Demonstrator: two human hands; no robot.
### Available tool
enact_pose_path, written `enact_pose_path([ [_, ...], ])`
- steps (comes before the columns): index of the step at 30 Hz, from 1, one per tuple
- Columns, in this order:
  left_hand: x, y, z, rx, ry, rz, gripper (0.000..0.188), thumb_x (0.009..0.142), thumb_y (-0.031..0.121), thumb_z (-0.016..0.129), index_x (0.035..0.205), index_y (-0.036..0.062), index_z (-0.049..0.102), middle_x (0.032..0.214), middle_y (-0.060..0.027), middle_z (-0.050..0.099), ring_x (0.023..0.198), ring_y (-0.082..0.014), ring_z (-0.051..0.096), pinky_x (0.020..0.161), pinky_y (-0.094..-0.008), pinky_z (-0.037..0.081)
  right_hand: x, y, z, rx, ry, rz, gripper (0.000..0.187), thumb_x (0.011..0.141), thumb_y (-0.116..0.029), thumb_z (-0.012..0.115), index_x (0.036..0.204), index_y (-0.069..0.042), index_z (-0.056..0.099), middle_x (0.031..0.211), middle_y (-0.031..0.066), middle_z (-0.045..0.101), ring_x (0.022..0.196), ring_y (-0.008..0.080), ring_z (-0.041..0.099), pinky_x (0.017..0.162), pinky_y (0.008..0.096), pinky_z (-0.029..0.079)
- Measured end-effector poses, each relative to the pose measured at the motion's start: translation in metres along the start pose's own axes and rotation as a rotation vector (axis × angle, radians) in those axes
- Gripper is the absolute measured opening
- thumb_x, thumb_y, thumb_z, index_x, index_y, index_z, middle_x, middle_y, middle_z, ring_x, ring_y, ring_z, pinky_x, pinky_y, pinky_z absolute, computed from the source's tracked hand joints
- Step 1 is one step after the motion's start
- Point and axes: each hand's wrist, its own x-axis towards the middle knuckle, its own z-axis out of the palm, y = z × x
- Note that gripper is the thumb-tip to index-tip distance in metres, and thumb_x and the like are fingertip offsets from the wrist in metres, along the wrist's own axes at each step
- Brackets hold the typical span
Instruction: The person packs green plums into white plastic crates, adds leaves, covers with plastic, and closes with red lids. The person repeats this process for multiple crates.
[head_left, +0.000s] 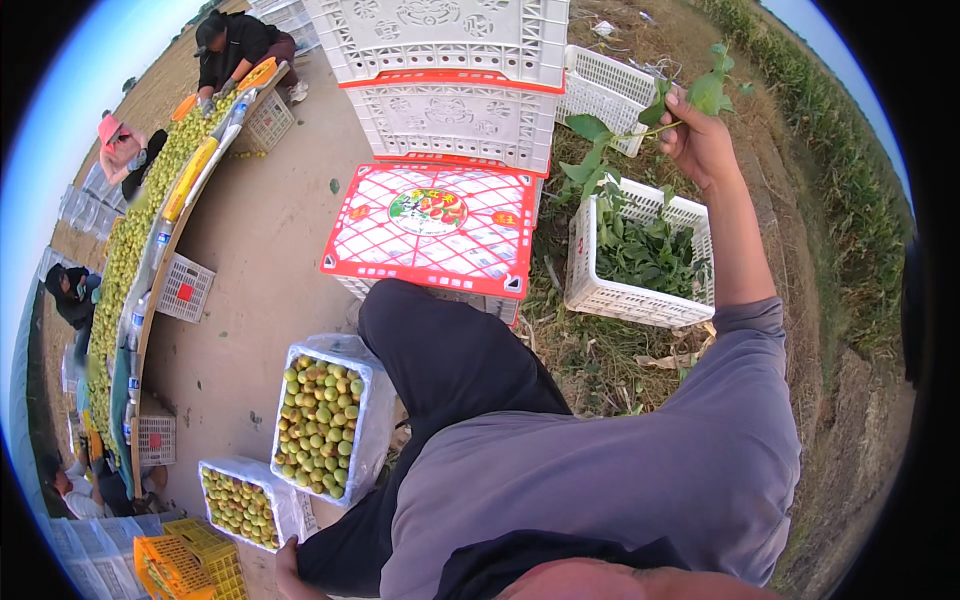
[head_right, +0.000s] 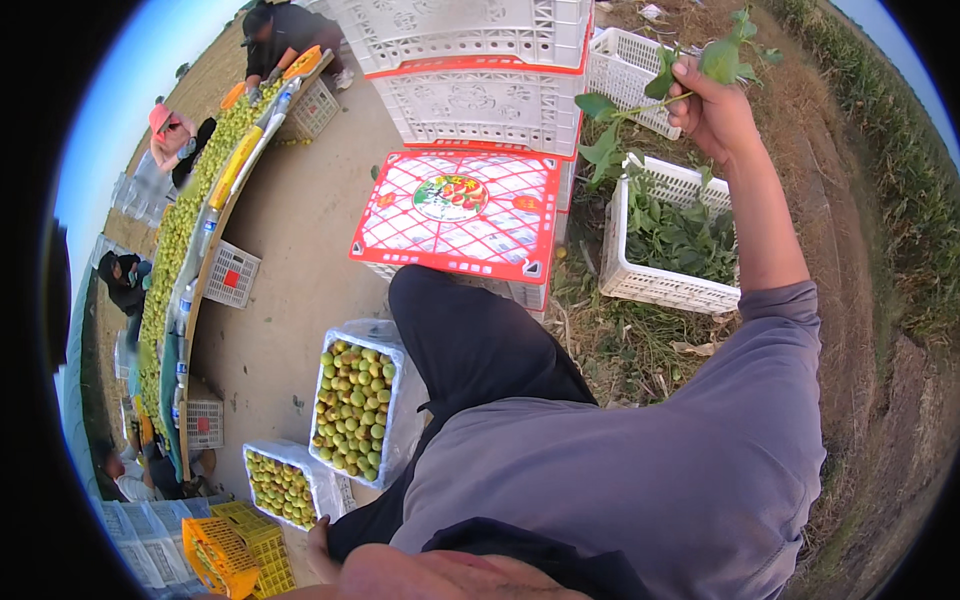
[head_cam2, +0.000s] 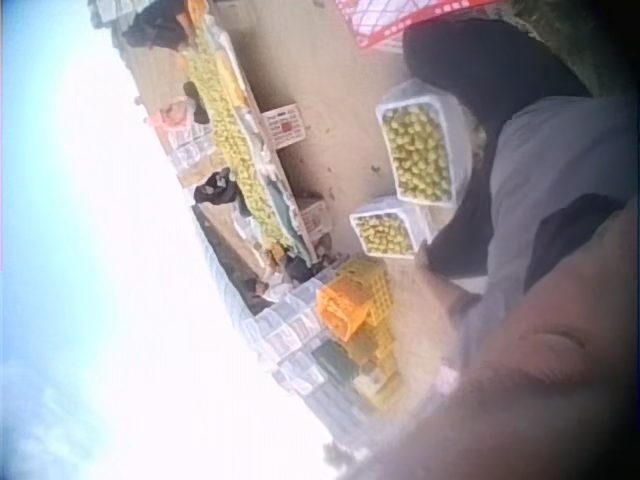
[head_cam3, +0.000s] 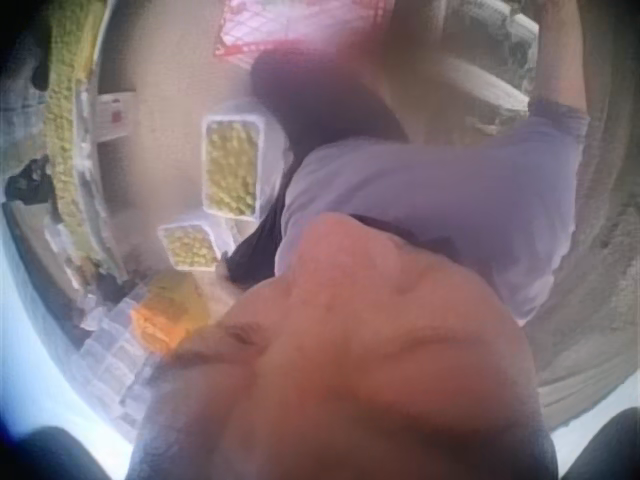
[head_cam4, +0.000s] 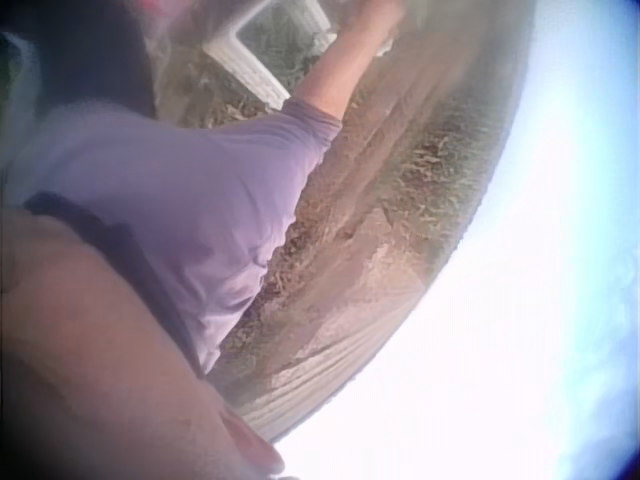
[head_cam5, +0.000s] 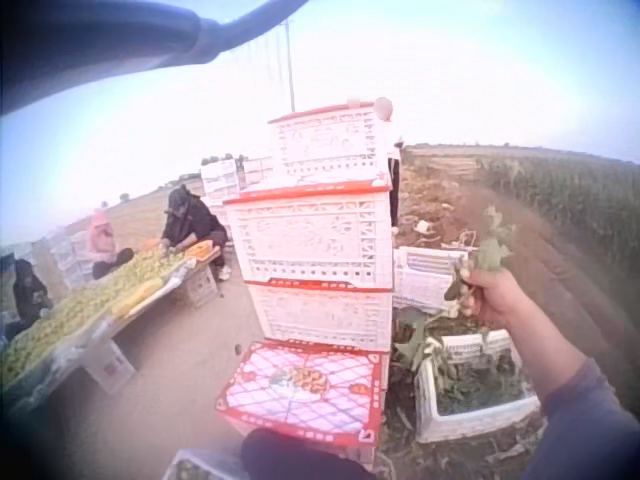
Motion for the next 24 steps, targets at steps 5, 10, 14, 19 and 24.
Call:
enact_pose_path([
  [5,0.026,-0.035,-0.018,-0.050,0.033,0.087,0.054,0.101,0.045,0.051,0.105,-0.0041,0.072,0.087,-0.0180,0.074,0.077,-0.0280,0.070,0.079,-0.0394,0.057,-0.014,0.025,0.167,0.062,-0.661,-0.042,0.022,0.103,-0.027,0.060,0.095,-0.006,0.058,0.081,-0.0004,0.057,0.060,0.0067,0.054,0.052,0.0248,0.048],
  [10,0.038,-0.084,-0.019,-0.136,0.055,0.128,0.055,0.101,0.046,0.052,0.107,-0.0043,0.072,0.084,-0.0176,0.072,0.070,-0.0228,0.067,0.072,-0.0353,0.055,-0.071,0.127,0.337,0.506,-0.875,0.380,0.018,0.104,-0.022,0.058,0.094,-0.007,0.060,0.082,0.0021,0.064,0.064,0.0146,0.060,0.058,0.0334,0.052],
  [14,0.025,-0.107,-0.015,-0.241,0.025,0.104,0.046,0.101,0.044,0.056,0.099,0.0002,0.071,0.088,-0.0155,0.071,0.072,-0.0211,0.066,0.073,-0.0355,0.053,-0.134,0.213,0.457,0.770,-0.898,0.773,0.017,0.104,-0.023,0.058,0.094,-0.010,0.060,0.085,0.0016,0.063,0.072,0.0157,0.061,0.067,0.0323,0.052],
  [19,0.007,-0.111,-0.014,-0.031,0.145,0.134,0.050,0.098,0.044,0.058,0.113,-0.0013,0.073,0.109,-0.0180,0.073,0.099,-0.0254,0.066,0.092,-0.0373,0.049,-0.187,0.351,0.536,0.666,-0.841,1.007,0.013,0.103,-0.019,0.060,0.095,-0.009,0.058,0.083,0.0024,0.060,0.072,0.0174,0.062,0.070,0.0356,0.058],
  [24,0.019,-0.121,-0.019,0.109,0.117,0.252,0.048,0.096,0.044,0.061,0.115,0.0023,0.073,0.109,-0.0151,0.074,0.100,-0.0269,0.067,0.093,-0.0375,0.050,-0.233,0.497,0.543,0.184,-0.533,1.341,0.013,0.100,-0.018,0.063,0.102,-0.006,0.059,0.085,0.0058,0.062,0.078,0.0211,0.065,0.072,0.0383,0.060],
])
